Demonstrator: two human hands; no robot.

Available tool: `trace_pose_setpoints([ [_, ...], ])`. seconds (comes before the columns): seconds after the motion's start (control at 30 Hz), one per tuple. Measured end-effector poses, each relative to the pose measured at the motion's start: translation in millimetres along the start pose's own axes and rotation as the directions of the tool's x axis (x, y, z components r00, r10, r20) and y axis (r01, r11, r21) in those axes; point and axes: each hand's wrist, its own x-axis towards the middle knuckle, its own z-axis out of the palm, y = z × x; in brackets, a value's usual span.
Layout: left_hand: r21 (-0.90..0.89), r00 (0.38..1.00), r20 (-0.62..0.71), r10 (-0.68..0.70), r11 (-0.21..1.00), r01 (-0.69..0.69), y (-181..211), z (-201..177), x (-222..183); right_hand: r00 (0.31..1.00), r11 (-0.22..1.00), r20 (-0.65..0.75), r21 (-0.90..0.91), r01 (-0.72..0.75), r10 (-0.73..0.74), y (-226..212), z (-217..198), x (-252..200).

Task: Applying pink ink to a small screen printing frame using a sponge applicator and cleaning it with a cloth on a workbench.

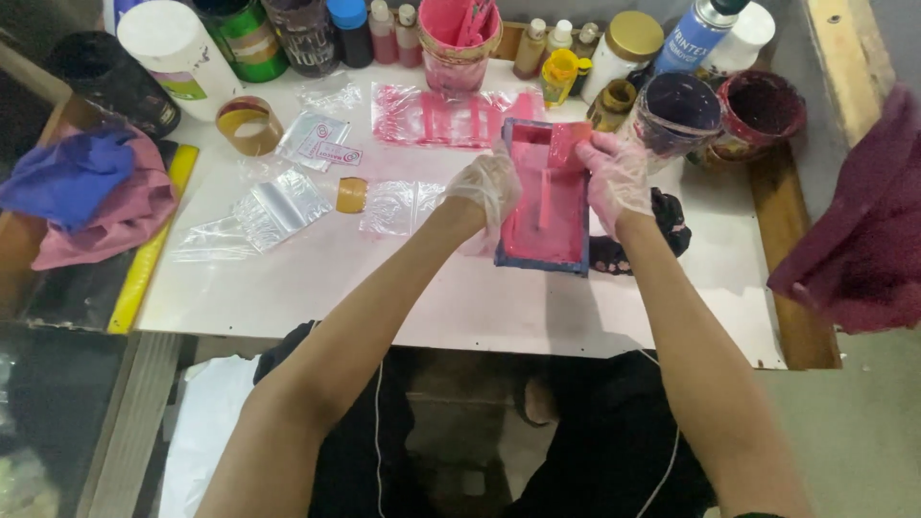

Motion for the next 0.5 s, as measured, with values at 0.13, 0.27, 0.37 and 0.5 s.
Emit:
trace_pose_setpoints([
  [0.13,0.085,0.999,0.044,-0.013,0.996,0.01,11,-16,-15,0.995,0.997,0.067,0.0,-0.078,0.078,21,13,2],
  [0.27,0.028,0.981,0.155,-0.116,0.993,0.113,4,-13,-15,0.981,0.979,0.109,-0.144,-0.142,0.158,3,13,-18],
  [0.37,-0.004,0.953,0.247,-0.175,0.983,0.182,-2,-3,-10,0.967,0.936,0.122,-0.304,-0.176,0.221,39,21,10],
  [0.5,-0.032,0.91,0.343,-0.234,0.965,0.26,-23,33,-4,0.968,0.933,0.09,-0.303,-0.196,0.233,60,35,19],
])
